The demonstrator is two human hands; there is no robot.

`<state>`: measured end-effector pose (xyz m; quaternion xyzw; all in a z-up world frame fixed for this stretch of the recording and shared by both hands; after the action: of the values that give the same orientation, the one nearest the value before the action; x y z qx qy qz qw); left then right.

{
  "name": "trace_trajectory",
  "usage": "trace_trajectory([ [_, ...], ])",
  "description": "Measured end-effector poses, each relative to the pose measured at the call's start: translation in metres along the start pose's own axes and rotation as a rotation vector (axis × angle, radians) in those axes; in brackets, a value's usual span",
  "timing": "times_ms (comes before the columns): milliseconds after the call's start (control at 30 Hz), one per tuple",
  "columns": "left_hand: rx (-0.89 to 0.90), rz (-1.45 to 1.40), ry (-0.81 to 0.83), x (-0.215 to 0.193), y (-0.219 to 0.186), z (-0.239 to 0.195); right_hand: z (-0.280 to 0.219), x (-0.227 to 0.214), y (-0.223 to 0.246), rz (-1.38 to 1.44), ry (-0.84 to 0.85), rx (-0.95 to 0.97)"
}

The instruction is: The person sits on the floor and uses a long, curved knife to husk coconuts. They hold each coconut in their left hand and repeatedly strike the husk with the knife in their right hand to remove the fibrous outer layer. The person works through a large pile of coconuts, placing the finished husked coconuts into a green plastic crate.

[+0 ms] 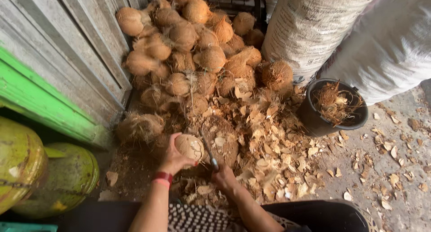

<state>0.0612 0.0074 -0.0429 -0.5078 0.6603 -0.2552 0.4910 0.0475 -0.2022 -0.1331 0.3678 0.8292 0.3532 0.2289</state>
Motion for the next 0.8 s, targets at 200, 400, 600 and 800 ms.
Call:
trace_trajectory([
  [200, 0.008, 0.078, -0.093, -0.001, -0.012, 0.008, -0.055, 0.006, 0.069, -0.334, -0.148, -0.409],
  [400, -0.104, 0.12, -0.054, 0.003, -0.004, 0.001, -0.035, 0.005, 0.012, -0.017, -0.021, 0.185],
  [600, 0.005, 0.096, 0.034, -0.011, -0.016, 0.013, -0.051, 0.008, 0.072, -0.14, -0.008, -0.248],
  [800, 0.018, 0.148, 0.131, -0.004, -0.008, 0.017, -0.033, 0.008, 0.041, -0.179, -0.093, -0.102],
])
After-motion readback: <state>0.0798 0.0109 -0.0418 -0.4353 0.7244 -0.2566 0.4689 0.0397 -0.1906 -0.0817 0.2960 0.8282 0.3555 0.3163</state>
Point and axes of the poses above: each hand's wrist, its own z-axis towards the middle knuckle, its own x-axis out of the palm, y = z × x, the point moved 10 cm from there along z, towards the middle knuckle, and after that the axes turned 7 degrees about y, right-handed, at the moved point
